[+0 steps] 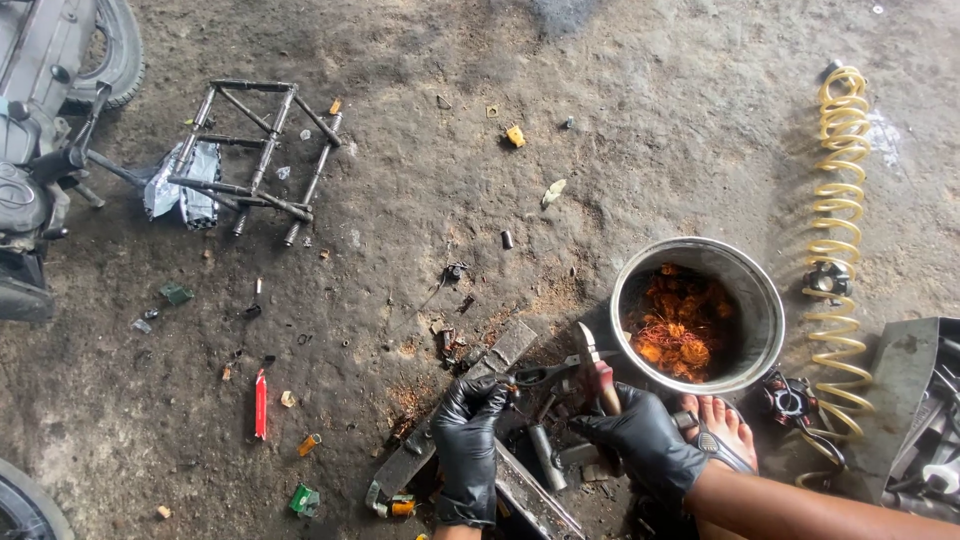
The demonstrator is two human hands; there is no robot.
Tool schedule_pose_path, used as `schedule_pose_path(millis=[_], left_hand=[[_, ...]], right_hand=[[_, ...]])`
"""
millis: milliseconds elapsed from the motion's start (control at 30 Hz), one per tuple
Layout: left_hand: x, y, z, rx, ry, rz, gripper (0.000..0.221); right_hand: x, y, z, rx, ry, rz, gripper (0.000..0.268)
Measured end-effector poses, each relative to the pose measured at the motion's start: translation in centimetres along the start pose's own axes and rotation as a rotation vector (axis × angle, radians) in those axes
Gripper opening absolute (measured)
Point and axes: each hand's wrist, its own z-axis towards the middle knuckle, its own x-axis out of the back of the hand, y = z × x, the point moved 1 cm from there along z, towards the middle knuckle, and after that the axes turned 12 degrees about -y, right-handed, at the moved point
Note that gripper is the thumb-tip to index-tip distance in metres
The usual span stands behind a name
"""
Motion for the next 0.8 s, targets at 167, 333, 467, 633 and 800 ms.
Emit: schedule_pose_path(millis=[167, 333, 467, 633, 800], left_hand=[[0.7, -0.3, 0.2, -0.045, 0.043, 0.025, 0.008], [1.5, 2.5, 0.1, -0.263, 0.324, 0.042, 0.003], [2.2, 4.7, -0.5, -0.380, 0.424, 0.042, 0.009], [1.5, 4.6, -0.9, -0.198, 0.184, 0.054, 0.010], [-0.3, 1.1, -1.3, -0.151, -0.006, 0.036, 0.012]], right_hand=[[0.1, 1.7, 1.4, -0.004, 0.021, 0.017, 0.026], [-0.8, 0.8, 1.5, -0.204, -0.025, -0.374, 0.028], [-3.1, -1.9, 0.8, 0.167, -0.182, -0.262, 0.027], [-4.1, -6.0, -1.4, 0.199, -0.174, -0.209, 0.030], [-4.0, -5.3, -1.7, 0.117, -0.188, -0.036, 0.031]])
